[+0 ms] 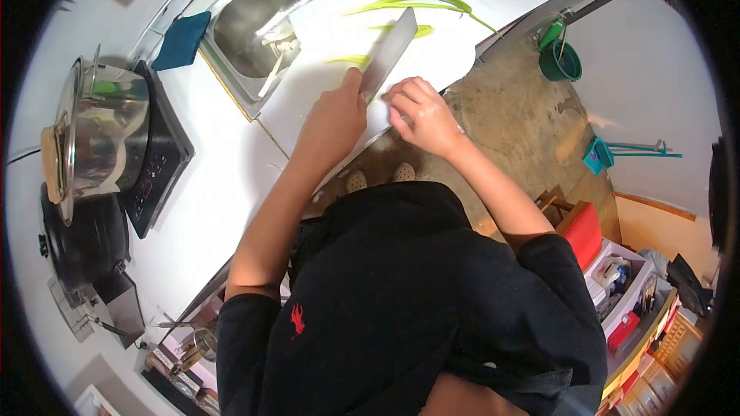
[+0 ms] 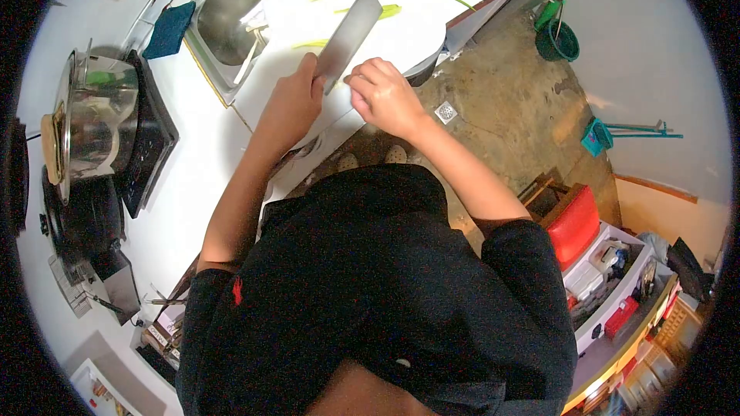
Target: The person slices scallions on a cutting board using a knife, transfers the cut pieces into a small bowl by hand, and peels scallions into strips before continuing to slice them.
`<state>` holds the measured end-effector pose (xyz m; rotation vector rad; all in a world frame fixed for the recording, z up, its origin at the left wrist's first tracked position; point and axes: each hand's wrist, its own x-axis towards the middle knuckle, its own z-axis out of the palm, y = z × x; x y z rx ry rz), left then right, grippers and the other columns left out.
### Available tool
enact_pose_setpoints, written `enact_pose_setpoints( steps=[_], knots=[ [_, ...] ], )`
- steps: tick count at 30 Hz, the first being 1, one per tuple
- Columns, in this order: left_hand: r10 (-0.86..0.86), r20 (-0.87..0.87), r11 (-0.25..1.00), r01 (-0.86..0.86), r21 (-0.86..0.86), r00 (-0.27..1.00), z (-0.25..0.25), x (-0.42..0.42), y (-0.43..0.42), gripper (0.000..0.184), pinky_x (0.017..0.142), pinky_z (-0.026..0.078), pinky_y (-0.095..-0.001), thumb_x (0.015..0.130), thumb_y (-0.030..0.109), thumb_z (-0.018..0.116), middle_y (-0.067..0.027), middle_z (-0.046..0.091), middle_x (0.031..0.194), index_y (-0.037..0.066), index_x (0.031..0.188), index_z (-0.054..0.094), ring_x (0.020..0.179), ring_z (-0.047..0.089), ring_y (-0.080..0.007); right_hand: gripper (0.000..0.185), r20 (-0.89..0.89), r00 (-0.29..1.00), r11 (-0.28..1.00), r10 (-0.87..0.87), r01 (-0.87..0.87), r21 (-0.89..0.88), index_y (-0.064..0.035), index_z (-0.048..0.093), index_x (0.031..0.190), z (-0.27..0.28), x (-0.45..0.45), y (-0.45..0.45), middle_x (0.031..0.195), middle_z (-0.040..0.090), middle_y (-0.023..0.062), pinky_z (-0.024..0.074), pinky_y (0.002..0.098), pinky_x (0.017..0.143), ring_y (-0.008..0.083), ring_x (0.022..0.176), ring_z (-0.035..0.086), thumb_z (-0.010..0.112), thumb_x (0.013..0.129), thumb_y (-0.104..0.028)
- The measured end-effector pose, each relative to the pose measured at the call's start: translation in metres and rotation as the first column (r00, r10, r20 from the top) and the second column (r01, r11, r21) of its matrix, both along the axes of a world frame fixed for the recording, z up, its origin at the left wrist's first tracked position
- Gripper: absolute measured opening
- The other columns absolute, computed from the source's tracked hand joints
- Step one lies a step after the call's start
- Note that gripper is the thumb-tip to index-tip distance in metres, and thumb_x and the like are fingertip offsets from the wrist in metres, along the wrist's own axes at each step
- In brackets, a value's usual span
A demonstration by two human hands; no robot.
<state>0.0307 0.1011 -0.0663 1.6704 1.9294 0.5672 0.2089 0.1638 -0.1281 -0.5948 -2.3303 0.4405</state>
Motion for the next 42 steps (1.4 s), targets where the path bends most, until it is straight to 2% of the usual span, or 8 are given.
enact_pose_setpoints(
  steps=[15, 24, 27, 29, 34, 37, 40, 42],
  knots=[
    [-0.019, -0.123, 0.984, -0.004, -0.178, 0.992, 0.021, -0.005, -0.034, 0.017, 0.068, 0.042, -0.0628, 0.098, 0.017, 0.049, -0.0321, 0.062, 0.078, 0.005, 0.107, 0.041, 0.078, 0.06, -0.053, 0.024, 0.085, 0.996, 0.999, 0.026, -0.024, -0.029, -0.0032, 0.069, 0.096, -0.008, -0.007, -0.002, 0.096, 0.062, 0.0068, 0.0466, 0.0382, 0.088, 0.0268, 0.097, 0.056, 0.069, 0.072, -0.002],
    [-0.021, -0.073, 0.999, 0.018, -0.043, 0.997, 0.003, -0.002, 0.001, 0.02, 0.07, 0.046, -0.0601, 0.097, 0.02, 0.051, -0.0317, 0.063, 0.084, 0.004, 0.108, 0.046, 0.081, 0.06, -0.0532, 0.013, 0.014, 1.0, 0.997, 0.013, -0.011, -0.082, -0.0023, 0.067, 0.086, -0.003, -0.012, 0.0, 0.092, 0.063, 0.0083, 0.0498, 0.0382, 0.085, 0.028, 0.093, 0.059, 0.068, 0.073, -0.003],
    [0.019, 0.163, 0.992, -0.038, 0.116, 0.986, 0.009, -0.021, -0.02, 0.025, 0.069, 0.049, -0.0562, 0.097, 0.021, 0.053, -0.0293, 0.066, 0.09, 0.001, 0.112, 0.05, 0.082, 0.064, -0.0502, 0.012, -0.066, 0.995, 0.985, -0.077, 0.066, -0.161, -0.0018, 0.067, 0.088, 0.001, -0.011, 0.011, 0.094, 0.064, 0.0104, 0.0504, 0.0383, 0.086, 0.03, 0.094, 0.059, 0.066, 0.076, -0.003],
    [0.145, 0.134, 0.985, -0.156, 0.079, 0.98, 0.018, -0.042, -0.046, 0.024, 0.074, 0.047, -0.0472, 0.096, 0.017, 0.055, -0.021, 0.065, 0.079, -0.001, 0.111, 0.05, 0.077, 0.061, -0.0423, 0.016, -0.065, 0.986, 0.962, -0.151, 0.132, -0.238, -0.0005, 0.068, 0.094, 0.004, -0.008, 0.024, 0.096, 0.065, 0.0144, 0.0499, 0.04, 0.089, 0.0334, 0.097, 0.06, 0.066, 0.079, -0.007],
    [0.478, 0.452, 0.873, -0.353, -0.335, 0.753, 0.036, -0.084, -0.108, 0.021, 0.05, 0.043, -0.0297, 0.098, 0.016, 0.052, -0.0034, 0.051, 0.065, 0.003, 0.115, 0.052, 0.053, 0.05, -0.0123, 0.039, 0.133, 0.965, 0.938, -0.227, 0.254, -0.237, 0.0006, 0.068, 0.109, 0.003, -0.009, 0.052, 0.094, 0.064, 0.0172, 0.0507, 0.0385, 0.08, 0.0316, 0.088, 0.062, 0.073, 0.075, -0.018],
    [0.533, 0.468, 0.843, -0.392, -0.369, 0.705, 0.017, -0.095, -0.131, 0.02, 0.044, 0.037, -0.0231, 0.099, 0.016, 0.051, 0.0015, 0.045, 0.063, 0.006, 0.115, 0.052, 0.048, 0.041, -0.0065, 0.042, 0.175, 0.97, 0.944, -0.167, 0.209, -0.257, 0.0017, 0.068, 0.105, 0.009, -0.018, 0.052, 0.092, 0.063, 0.0167, 0.0502, 0.0389, 0.079, 0.0315, 0.085, 0.062, 0.077, 0.072, -0.022],
    [0.557, 0.456, 0.826, -0.401, -0.397, 0.694, 0.003, -0.092, -0.138, 0.035, 0.044, 0.035, -0.0231, 0.1, 0.02, 0.053, 0.0041, 0.043, 0.064, 0.008, 0.132, 0.045, 0.05, 0.04, -0.006, 0.043, 0.23, 0.966, 0.917, -0.119, 0.196, -0.348, 0.0024, 0.067, 0.1, 0.016, -0.033, 0.047, 0.091, 0.062, 0.0167, 0.0501, 0.0394, 0.079, 0.0317, 0.084, 0.062, 0.08, 0.07, -0.026],
    [0.541, 0.524, 0.837, -0.36, -0.412, 0.657, 0.001, -0.086, -0.136, 0.032, 0.045, 0.037, -0.0242, 0.1, 0.019, 0.052, 0.0026, 0.044, 0.065, 0.007, 0.129, 0.046, 0.05, 0.042, -0.0071, 0.044, 0.258, 0.96, 0.902, -0.104, 0.201, -0.382, 0.0024, 0.067, 0.097, 0.02, -0.04, 0.042, 0.091, 0.063, 0.0171, 0.0502, 0.0396, 0.079, 0.0318, 0.084, 0.062, 0.081, 0.069, -0.028]
  ],
)
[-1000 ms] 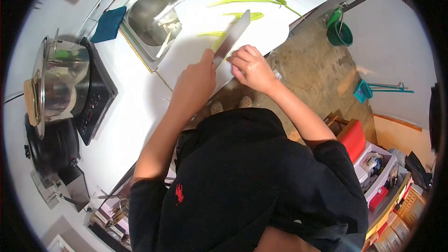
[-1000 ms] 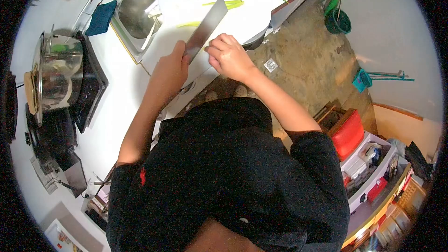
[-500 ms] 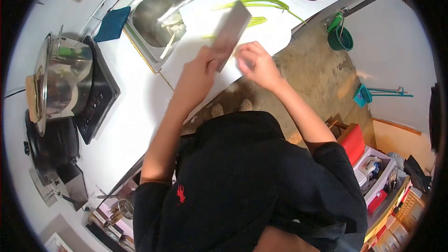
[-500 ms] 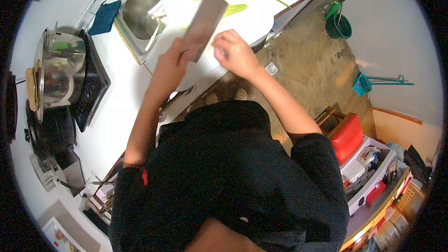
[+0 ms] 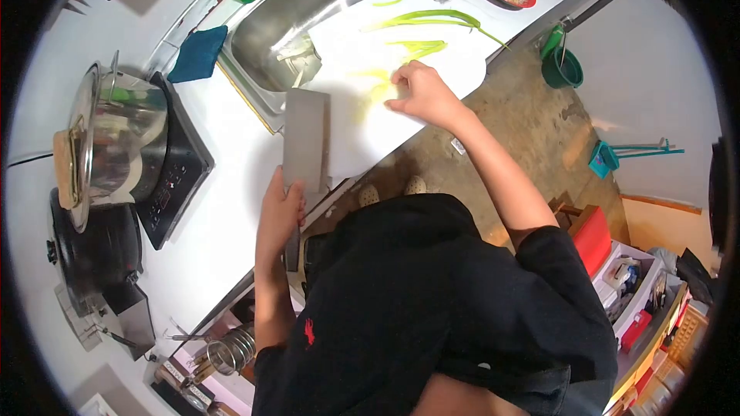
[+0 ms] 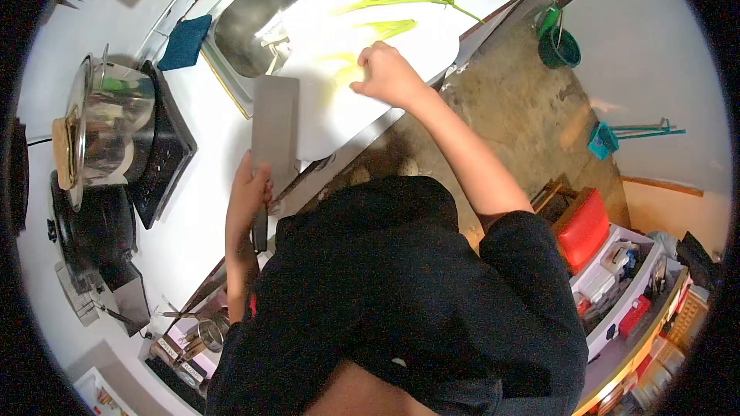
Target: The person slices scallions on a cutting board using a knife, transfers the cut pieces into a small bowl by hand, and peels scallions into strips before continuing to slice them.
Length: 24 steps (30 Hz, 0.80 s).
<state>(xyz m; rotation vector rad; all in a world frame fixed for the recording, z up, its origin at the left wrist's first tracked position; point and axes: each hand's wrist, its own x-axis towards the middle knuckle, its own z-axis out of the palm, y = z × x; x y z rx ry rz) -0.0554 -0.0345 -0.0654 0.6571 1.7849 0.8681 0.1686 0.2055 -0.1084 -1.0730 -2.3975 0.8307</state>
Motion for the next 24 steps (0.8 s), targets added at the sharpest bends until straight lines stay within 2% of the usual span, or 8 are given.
enact_pose_setpoints(
  steps=[2, 6, 9, 12, 15, 18, 21, 24],
  knots=[
    [-0.035, 0.027, 0.999, 0.034, 0.035, 0.999, -0.004, 0.006, 0.006, 0.024, 0.045, 0.04, -0.0257, 0.099, 0.017, 0.051, 0.0007, 0.047, 0.063, 0.005, 0.119, 0.049, 0.05, 0.045, -0.0081, 0.045, 0.029, 0.999, 0.999, -0.043, 0.043, -0.019, 0.0029, 0.066, 0.095, 0.006, -0.007, -0.009, 0.09, 0.063, 0.018, 0.0504, 0.0401, 0.079, 0.033, 0.085, 0.062, 0.082, 0.067, -0.028],
    [-0.131, 0.0, 0.99, 0.13, 0.046, 0.991, -0.003, 0.023, 0.027, 0.026, 0.046, 0.042, -0.0273, 0.099, 0.017, 0.052, -0.0012, 0.049, 0.064, 0.003, 0.12, 0.048, 0.051, 0.047, -0.0097, 0.046, 0.018, 0.99, 0.991, -0.137, 0.137, -0.006, 0.0035, 0.064, 0.092, 0.005, -0.019, -0.025, 0.089, 0.063, 0.0202, 0.0506, 0.0407, 0.08, 0.0351, 0.085, 0.062, 0.085, 0.063, -0.026],
    [-0.187, 0.041, 0.982, 0.186, 0.043, 0.981, -0.009, 0.027, 0.038, 0.028, 0.046, 0.043, -0.0287, 0.098, 0.017, 0.052, -0.0026, 0.05, 0.064, 0.0, 0.121, 0.046, 0.052, 0.048, -0.0105, 0.044, -0.04, 0.975, 0.975, -0.22, 0.221, 0.016, 0.0041, 0.063, 0.091, 0.005, -0.026, -0.036, 0.09, 0.064, 0.0221, 0.0508, 0.0412, 0.079, 0.0363, 0.086, 0.063, 0.084, 0.063, -0.021],
    [-0.242, 0.007, 0.968, 0.241, 0.069, 0.97, -0.01, 0.031, 0.043, 0.029, 0.047, 0.044, -0.0295, 0.098, 0.017, 0.051, -0.003, 0.05, 0.064, -0.002, 0.12, 0.045, 0.052, 0.049, -0.011, 0.04, -0.069, 0.966, 0.969, -0.249, 0.248, -0.02, 0.0027, 0.062, 0.092, 0.001, -0.03, -0.036, 0.088, 0.065, 0.0214, 0.0511, 0.0416, 0.077, 0.0367, 0.084, 0.063, 0.081, 0.063, -0.016],
    [-0.285, 0.057, 0.956, 0.279, 0.087, 0.957, -0.011, 0.03, 0.046, 0.031, 0.047, 0.044, -0.0291, 0.098, 0.017, 0.052, -0.003, 0.05, 0.063, -0.003, 0.121, 0.044, 0.051, 0.049, -0.0109, 0.036, -0.048, 0.966, 0.967, -0.255, 0.255, -0.017, 0.0012, 0.062, 0.091, -0.003, -0.031, -0.033, 0.082, 0.066, 0.0183, 0.0517, 0.0389, 0.073, 0.0329, 0.078, 0.064, 0.079, 0.063, -0.013],
    [-0.317, 0.071, 0.947, 0.311, 0.083, 0.946, -0.002, 0.026, 0.048, 0.033, 0.047, 0.043, -0.0287, 0.098, 0.017, 0.052, -0.0024, 0.049, 0.063, -0.003, 0.122, 0.044, 0.051, 0.048, -0.0107, 0.033, -0.052, 0.959, 0.95, -0.278, 0.266, -0.161, -0.0001, 0.063, 0.089, 0.006, -0.028, -0.033, 0.077, 0.066, 0.0131, 0.0514, 0.0344, 0.07, 0.024, 0.072, 0.064, 0.079, 0.062, -0.012],
    [-0.307, 0.098, 0.951, 0.3, 0.08, 0.947, 0.014, 0.02, 0.049, 0.035, 0.045, 0.04, -0.0263, 0.099, 0.02, 0.054, 0.0007, 0.045, 0.067, 0.005, 0.128, 0.042, 0.052, 0.044, -0.0087, 0.031, -0.042, 0.947, 0.921, -0.318, 0.298, -0.252, 0.0, 0.063, 0.088, 0.026, -0.025, -0.03, 0.075, 0.066, 0.0089, 0.0506, 0.0302, 0.069, 0.0157, 0.07, 0.062, 0.078, 0.063, -0.011],
    [-0.35, 0.07, 0.929, 0.337, 0.152, 0.934, 0.02, 0.009, 0.06, 0.036, 0.045, 0.039, -0.0251, 0.099, 0.02, 0.055, 0.0009, 0.046, 0.067, 0.006, 0.13, 0.041, 0.051, 0.043, -0.0078, 0.029, -0.113, 0.948, 0.941, -0.299, 0.273, -0.198, -0.0007, 0.064, 0.089, 0.05, -0.026, -0.019, 0.076, 0.067, 0.0062, 0.0505, 0.0288, 0.069, 0.0128, 0.072, 0.062, 0.077, 0.065, -0.01]
  ],
)
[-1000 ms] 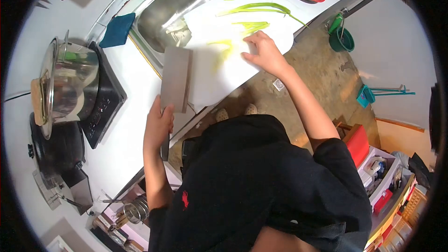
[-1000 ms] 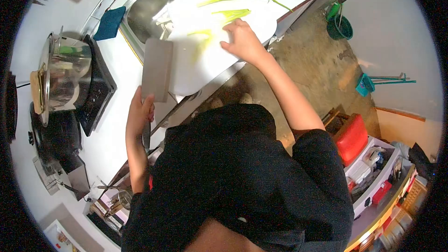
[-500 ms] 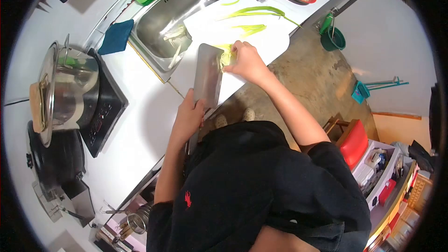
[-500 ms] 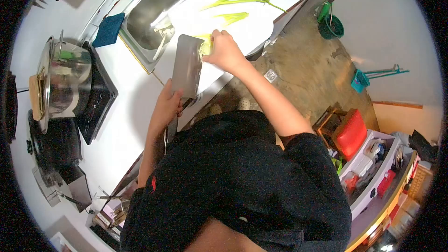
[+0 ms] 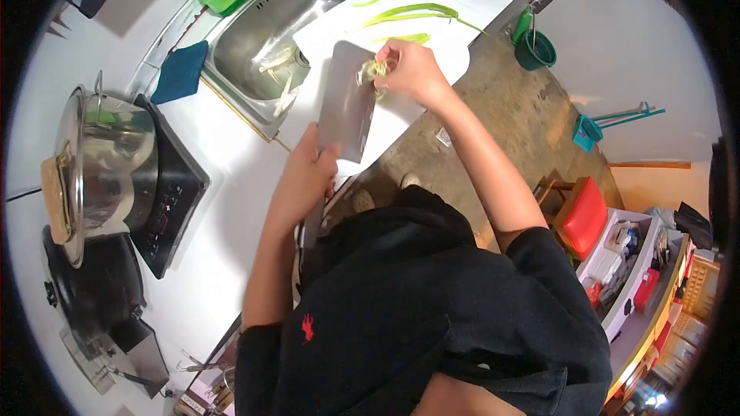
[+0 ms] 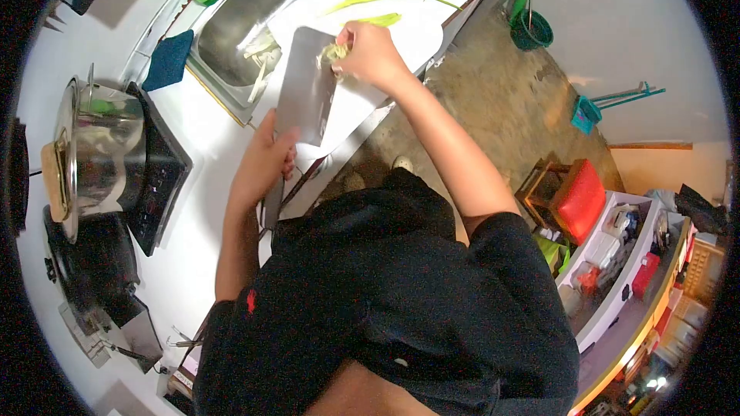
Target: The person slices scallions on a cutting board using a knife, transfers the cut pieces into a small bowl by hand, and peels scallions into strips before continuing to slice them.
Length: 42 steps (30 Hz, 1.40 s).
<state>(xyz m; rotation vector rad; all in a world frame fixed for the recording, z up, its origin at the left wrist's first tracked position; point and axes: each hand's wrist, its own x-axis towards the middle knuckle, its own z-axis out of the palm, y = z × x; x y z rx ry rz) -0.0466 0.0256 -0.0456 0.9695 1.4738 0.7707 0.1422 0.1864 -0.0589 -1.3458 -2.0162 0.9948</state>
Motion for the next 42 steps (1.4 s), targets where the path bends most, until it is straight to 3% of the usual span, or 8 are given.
enact_pose_setpoints(
  steps=[14, 22, 24, 27, 30, 33, 37, 42],
  knots=[
    [-0.022, -0.105, 0.976, 0.044, 0.212, 0.994, 0.057, 0.111, 0.188, 0.032, 0.049, 0.044, -0.0277, 0.095, 0.02, 0.052, -0.0016, 0.049, 0.065, -0.001, 0.119, 0.046, 0.052, 0.049, -0.0097, 0.035, -0.064, 0.998, 0.962, -0.022, 0.038, 0.269, -0.0009, 0.069, 0.089, 0.042, 0.112, 0.201, 0.075, 0.067, 0.0087, 0.0523, 0.0305, 0.069, 0.017, 0.071, 0.065, 0.084, 0.062, -0.018],
    [0.1, -0.409, 0.888, 0.104, 0.448, 0.907, 0.018, 0.211, 0.345, 0.03, 0.079, 0.047, -0.0545, 0.092, 0.017, 0.05, -0.0364, 0.062, 0.093, -0.005, 0.112, 0.047, 0.094, 0.059, -0.0539, 0.03, 0.173, 0.985, 0.888, -0.004, -0.076, 0.454, 0.0009, 0.067, 0.091, 0.011, 0.212, 0.348, 0.085, 0.069, 0.0113, 0.0524, 0.0299, 0.074, 0.0185, 0.077, 0.065, 0.076, 0.07, -0.018],
    [0.105, -0.446, 0.918, 0.086, 0.388, 0.889, 0.011, 0.219, 0.359, 0.03, 0.079, 0.047, -0.0555, 0.092, 0.018, 0.05, -0.0373, 0.062, 0.092, -0.005, 0.112, 0.047, 0.093, 0.059, -0.0539, 0.031, 0.359, 0.933, 0.77, -0.012, -0.221, 0.599, 0.0024, 0.067, 0.089, 0.001, 0.22, 0.36, 0.089, 0.07, 0.015, 0.0535, 0.0323, 0.076, 0.0234, 0.081, 0.068, 0.075, 0.069, -0.019],
    [0.118, -0.532, 0.933, 0.09, 0.349, 0.838, 0.004, 0.225, 0.368, 0.027, 0.051, 0.047, -0.0364, 0.095, 0.019, 0.053, -0.0121, 0.057, 0.067, 0.0, 0.112, 0.045, 0.057, 0.059, -0.0216, 0.019, 0.093, 0.991, 0.813, 0.096, -0.132, 0.567, 0.0006, 0.066, 0.085, 0.007, 0.217, 0.364, 0.086, 0.065, 0.0187, 0.0537, 0.0382, 0.075, 0.034, 0.079, 0.065, 0.068, 0.072, -0.012],
    [0.122, -0.516, 0.927, 0.088, 0.364, 0.848, 0.009, 0.228, 0.369, 0.026, 0.051, 0.047, -0.0359, 0.096, 0.02, 0.054, -0.012, 0.057, 0.068, 0.0, 0.111, 0.046, 0.058, 0.059, -0.0206, 0.012, -0.045, 0.979, 0.823, 0.201, -0.144, 0.55, -0.0007, 0.065, 0.081, 0.009, 0.202, 0.356, 0.083, 0.063, 0.019, 0.0532, 0.0399, 0.072, 0.0363, 0.075, 0.062, 0.064, 0.074, -0.011],
    [0.137, -0.405, 0.967, -0.033, 0.253, 0.904, 0.044, 0.237, 0.354, 0.029, 0.072, 0.047, -0.0518, 0.095, 0.017, 0.05, -0.0348, 0.062, 0.082, -0.005, 0.114, 0.046, 0.086, 0.061, -0.0525, 0.012, 0.074, 0.961, 0.788, 0.268, -0.263, 0.556, -0.0015, 0.064, 0.08, -0.01, 0.202, 0.364, 0.08, 0.062, 0.0179, 0.0522, 0.0416, 0.071, 0.0348, 0.073, 0.061, 0.061, 0.076, -0.012],
    [0.198, -0.52, 0.934, 0.001, 0.357, 0.831, 0.025, 0.226, 0.354, 0.03, 0.064, 0.048, -0.0479, 0.096, 0.018, 0.052, -0.0314, 0.064, 0.083, -0.005, 0.114, 0.046, 0.075, 0.066, -0.0437, 0.014, 0.154, 0.959, 0.643, 0.237, -0.274, 0.716, -0.0024, 0.066, 0.085, -0.019, 0.212, 0.367, 0.077, 0.063, 0.0169, 0.0506, 0.036, 0.066, 0.0293, 0.07, 0.064, 0.062, 0.077, -0.013],
    [0.113, -0.444, 0.976, -0.016, 0.215, 0.889, 0.029, 0.233, 0.348, 0.03, 0.057, 0.05, -0.0431, 0.097, 0.02, 0.054, -0.028, 0.065, 0.083, -0.003, 0.115, 0.047, 0.066, 0.068, -0.0337, 0.016, 0.079, 0.982, 0.912, 0.171, -0.188, 0.364, -0.0029, 0.068, 0.085, 0.008, 0.219, 0.368, 0.067, 0.065, 0.0122, 0.0512, 0.0347, 0.062, 0.025, 0.062, 0.065, 0.065, 0.076, -0.016]
  ],
)
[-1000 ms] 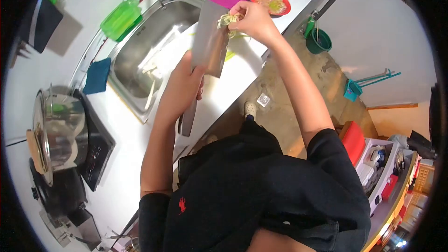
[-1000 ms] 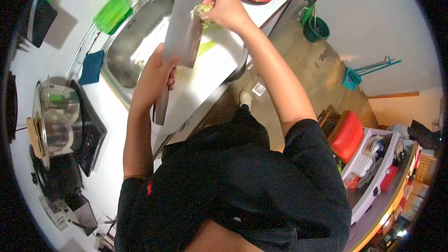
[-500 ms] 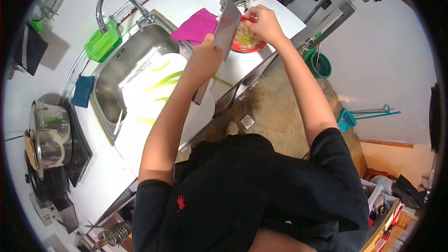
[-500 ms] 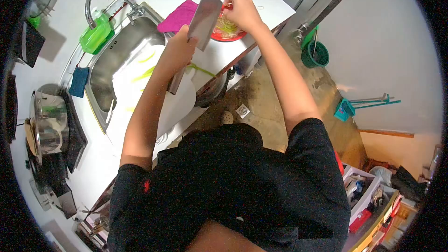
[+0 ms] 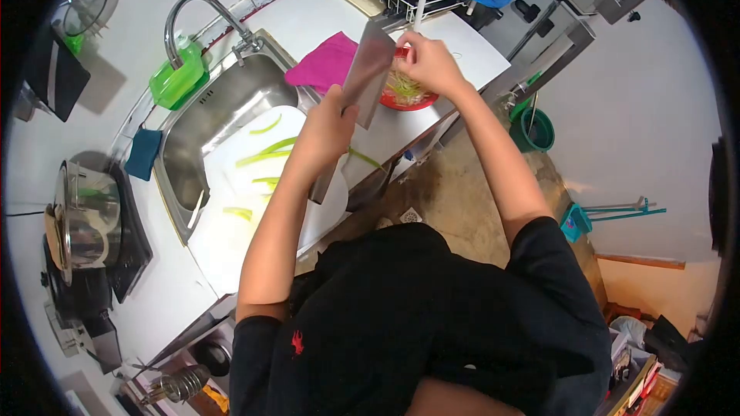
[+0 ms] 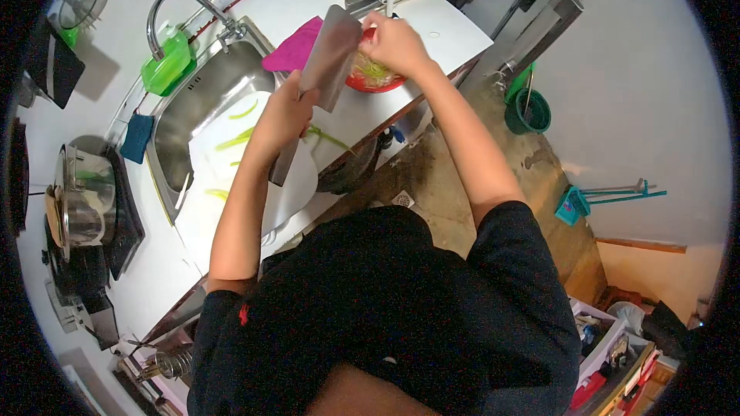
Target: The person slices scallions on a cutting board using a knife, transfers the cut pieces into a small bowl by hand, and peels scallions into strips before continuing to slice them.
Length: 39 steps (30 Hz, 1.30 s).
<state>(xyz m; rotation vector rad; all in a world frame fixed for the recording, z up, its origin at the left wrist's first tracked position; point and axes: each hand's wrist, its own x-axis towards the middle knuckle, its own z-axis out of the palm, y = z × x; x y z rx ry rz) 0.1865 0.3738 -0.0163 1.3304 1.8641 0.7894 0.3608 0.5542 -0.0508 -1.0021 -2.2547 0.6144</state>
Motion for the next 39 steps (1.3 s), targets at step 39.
enact_pose_setpoints(
  steps=[39],
  knots=[
    [0.516, 0.475, 0.829, -0.556, -0.065, 0.713, 0.005, -0.043, -0.171, 0.027, 0.041, 0.036, -0.0218, 0.099, 0.018, 0.057, 0.0021, 0.044, 0.061, 0.004, 0.12, 0.046, 0.045, 0.04, -0.0063, 0.018, 0.079, 0.974, 0.964, 0.214, -0.197, -0.18, -0.0007, 0.072, 0.089, 0.009, 0.024, 0.043, 0.066, 0.065, 0.0044, 0.0503, 0.0284, 0.063, 0.0125, 0.06, 0.059, 0.069, 0.077, -0.013]
  ],
)
